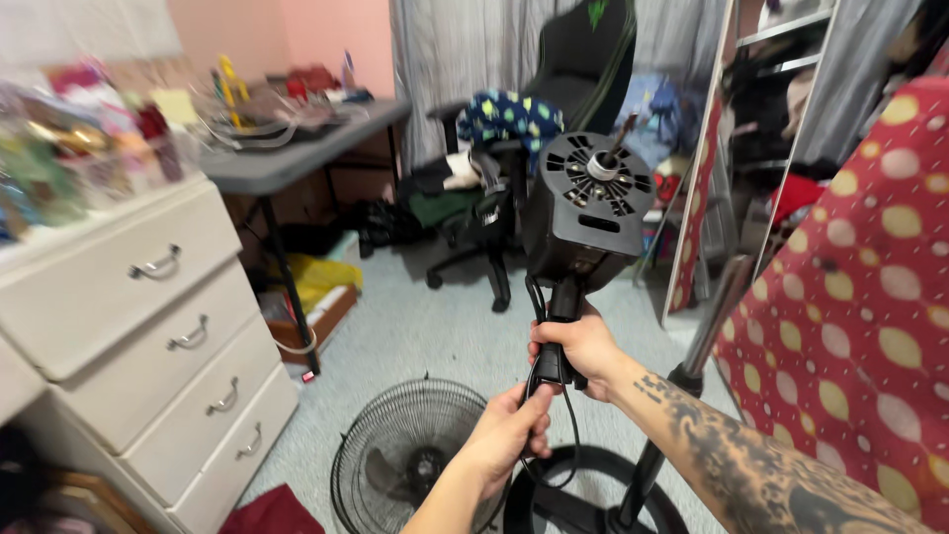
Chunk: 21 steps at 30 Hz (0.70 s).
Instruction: The person disassembles a standing fan by removing the front grille, fan blades, and motor housing. They use a screwdriver to detach the fan head from the stand, leaving the components separated on the floor.
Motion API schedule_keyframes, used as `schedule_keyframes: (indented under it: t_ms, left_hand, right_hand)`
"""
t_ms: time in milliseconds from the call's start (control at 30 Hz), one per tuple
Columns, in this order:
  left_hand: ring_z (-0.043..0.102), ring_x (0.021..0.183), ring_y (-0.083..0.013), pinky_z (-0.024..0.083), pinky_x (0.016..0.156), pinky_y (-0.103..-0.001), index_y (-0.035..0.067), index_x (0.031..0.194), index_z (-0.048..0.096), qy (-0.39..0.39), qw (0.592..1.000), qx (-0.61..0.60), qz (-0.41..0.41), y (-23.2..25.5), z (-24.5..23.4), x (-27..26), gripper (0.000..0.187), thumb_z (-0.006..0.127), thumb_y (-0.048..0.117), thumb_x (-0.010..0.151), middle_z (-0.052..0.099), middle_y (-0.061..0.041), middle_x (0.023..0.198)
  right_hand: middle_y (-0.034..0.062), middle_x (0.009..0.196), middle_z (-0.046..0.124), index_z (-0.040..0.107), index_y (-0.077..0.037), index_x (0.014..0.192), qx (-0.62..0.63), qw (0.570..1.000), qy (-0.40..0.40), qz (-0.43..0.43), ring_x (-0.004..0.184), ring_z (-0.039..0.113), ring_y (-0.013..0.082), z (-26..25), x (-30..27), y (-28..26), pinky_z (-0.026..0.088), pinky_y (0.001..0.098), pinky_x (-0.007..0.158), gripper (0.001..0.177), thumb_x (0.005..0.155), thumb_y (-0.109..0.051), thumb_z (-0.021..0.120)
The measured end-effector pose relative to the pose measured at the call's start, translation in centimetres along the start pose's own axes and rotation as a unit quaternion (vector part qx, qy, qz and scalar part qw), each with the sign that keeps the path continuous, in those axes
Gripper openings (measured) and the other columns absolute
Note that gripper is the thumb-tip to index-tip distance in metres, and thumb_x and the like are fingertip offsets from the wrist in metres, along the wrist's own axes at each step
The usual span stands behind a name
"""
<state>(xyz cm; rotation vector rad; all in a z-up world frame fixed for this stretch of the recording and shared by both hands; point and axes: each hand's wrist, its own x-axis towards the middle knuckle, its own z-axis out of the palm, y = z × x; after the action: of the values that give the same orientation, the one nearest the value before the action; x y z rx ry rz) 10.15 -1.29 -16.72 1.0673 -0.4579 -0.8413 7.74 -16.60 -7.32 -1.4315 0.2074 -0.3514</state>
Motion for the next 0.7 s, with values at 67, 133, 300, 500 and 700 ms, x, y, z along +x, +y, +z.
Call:
schedule_keyframes:
  t_ms: [67,133,300,500,700]
  left_hand:
    - [0.049,0.056,-0.0079,0.048,0.055,-0.025,0.008,0.124,0.068,0.018,0.999,-0.033,0.004,-1.7,-2.1,1.3,0.039,0.068,0.036,0.096,0.052,0.004,0.071]
    - [0.051,0.059,-0.0063,0.045,0.055,-0.024,0.008,0.13,0.067,0.055,0.998,-0.001,0.012,-3.7,-3.9,3.0,0.045,0.072,0.032,0.093,0.057,0.004,0.075]
    - [0.055,0.065,-0.0051,0.045,0.057,-0.024,0.011,0.137,0.063,0.15,0.984,0.078,0.052,-10.4,-7.7,7.0,0.061,0.082,0.03,0.082,0.065,0.005,0.083]
    - [0.063,0.073,-0.0125,0.053,0.069,-0.029,0.016,0.14,0.059,0.129,0.978,0.164,-0.025,-17.8,-12.9,9.7,0.078,0.086,0.023,0.068,0.063,0.002,0.087]
    - [0.077,0.099,-0.0199,0.058,0.088,-0.03,0.011,0.126,0.068,0.26,0.928,0.265,-0.034,-25.6,-19.0,13.7,0.053,0.074,0.02,0.075,0.079,-0.007,0.105]
  right_hand:
    - [0.0118,0.07,0.066,0.062,0.003,0.089,0.003,1.0,0.003,0.031,0.061,0.066,0.0223,-0.1,2.1,2.8,0.057,0.0391,0.053,0.013,0.078,0.0,0.068]
    - [0.0125,0.07,0.066,0.061,0.004,0.088,0.001,0.998,0.012,0.054,0.059,0.066,0.0226,-0.4,4.6,5.9,0.057,0.0391,0.053,0.013,0.079,0.0,0.068]
    - [0.0136,0.068,0.065,0.06,0.002,0.086,-0.024,0.991,0.065,0.111,0.056,0.065,0.0243,-1.8,10.8,15.0,0.057,0.039,0.053,0.011,0.078,0.003,0.068]
    - [0.0151,0.066,0.068,0.065,0.005,0.081,-0.131,0.955,0.128,0.233,0.054,0.066,0.0243,-4.0,14.2,26.8,0.055,0.0387,0.053,0.009,0.075,0.001,0.071]
    - [0.016,0.071,0.07,0.066,0.008,0.082,-0.147,0.924,0.189,0.299,0.057,0.069,0.0236,-6.4,17.9,38.3,0.057,0.0369,0.055,0.014,0.073,0.001,0.074]
